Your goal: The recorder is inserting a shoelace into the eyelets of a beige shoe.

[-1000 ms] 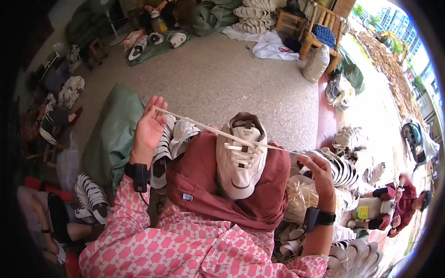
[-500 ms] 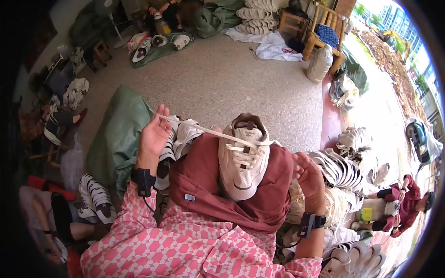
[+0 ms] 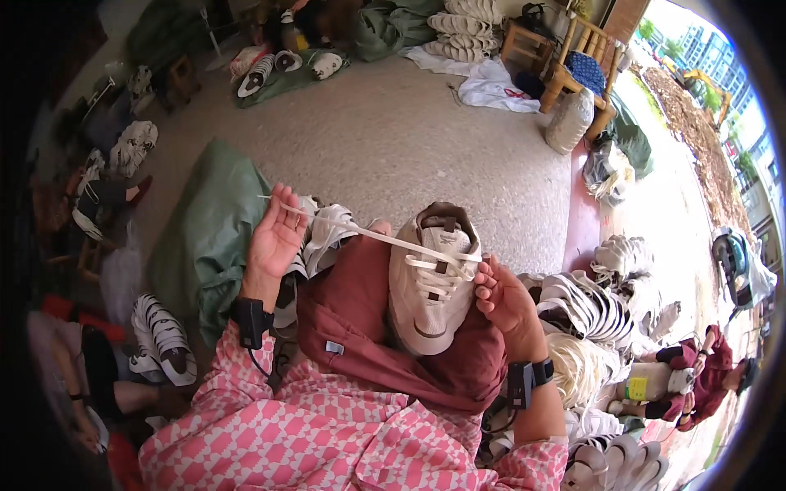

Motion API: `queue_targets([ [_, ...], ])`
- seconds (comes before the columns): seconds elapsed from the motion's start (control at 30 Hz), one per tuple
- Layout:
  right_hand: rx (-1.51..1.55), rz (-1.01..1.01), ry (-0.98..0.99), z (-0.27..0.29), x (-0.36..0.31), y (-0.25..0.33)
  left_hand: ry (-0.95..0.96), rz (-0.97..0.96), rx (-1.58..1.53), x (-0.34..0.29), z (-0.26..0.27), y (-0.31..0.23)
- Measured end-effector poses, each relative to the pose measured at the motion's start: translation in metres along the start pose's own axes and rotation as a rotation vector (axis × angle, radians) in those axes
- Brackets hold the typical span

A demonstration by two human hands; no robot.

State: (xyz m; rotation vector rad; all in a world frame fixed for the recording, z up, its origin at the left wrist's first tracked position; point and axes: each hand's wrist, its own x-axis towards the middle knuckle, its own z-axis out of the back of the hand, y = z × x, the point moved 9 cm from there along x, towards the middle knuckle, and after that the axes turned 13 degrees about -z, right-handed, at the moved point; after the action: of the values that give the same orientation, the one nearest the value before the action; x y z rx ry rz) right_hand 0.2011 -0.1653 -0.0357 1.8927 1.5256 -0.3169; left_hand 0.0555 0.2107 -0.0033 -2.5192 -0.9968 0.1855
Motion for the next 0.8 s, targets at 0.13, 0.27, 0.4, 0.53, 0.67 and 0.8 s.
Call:
queue_targets([
  [0.13, 0.010, -0.027, -0.021, 0.009, 0.012, 0.008, 0.033, 0.023, -0.030, 0.002, -0.008, 0.003],
  [0.27, -0.031, -0.048, -0.083, 0.011, 0.015, 0.014, 0.080, 0.021, -0.028, 0.004, -0.021, 0.004],
  [0.4, -0.103, -0.050, -0.218, 0.013, 0.009, 0.018, 0.128, 0.019, -0.076, 0.004, -0.032, 0.002],
  [0.53, -0.230, -0.069, -0.248, 0.007, 0.007, 0.019, 0.140, 0.015, -0.054, 0.004, -0.036, -0.002],
  [0.67, -0.201, -0.046, -0.248, 0.005, 0.008, 0.020, 0.137, 0.017, -0.044, 0.003, -0.039, -0.003],
  [0.8, -0.210, -0.015, -0.291, 0.010, 0.008, 0.022, 0.139, 0.018, -0.058, 0.003, -0.042, -0.002],
])
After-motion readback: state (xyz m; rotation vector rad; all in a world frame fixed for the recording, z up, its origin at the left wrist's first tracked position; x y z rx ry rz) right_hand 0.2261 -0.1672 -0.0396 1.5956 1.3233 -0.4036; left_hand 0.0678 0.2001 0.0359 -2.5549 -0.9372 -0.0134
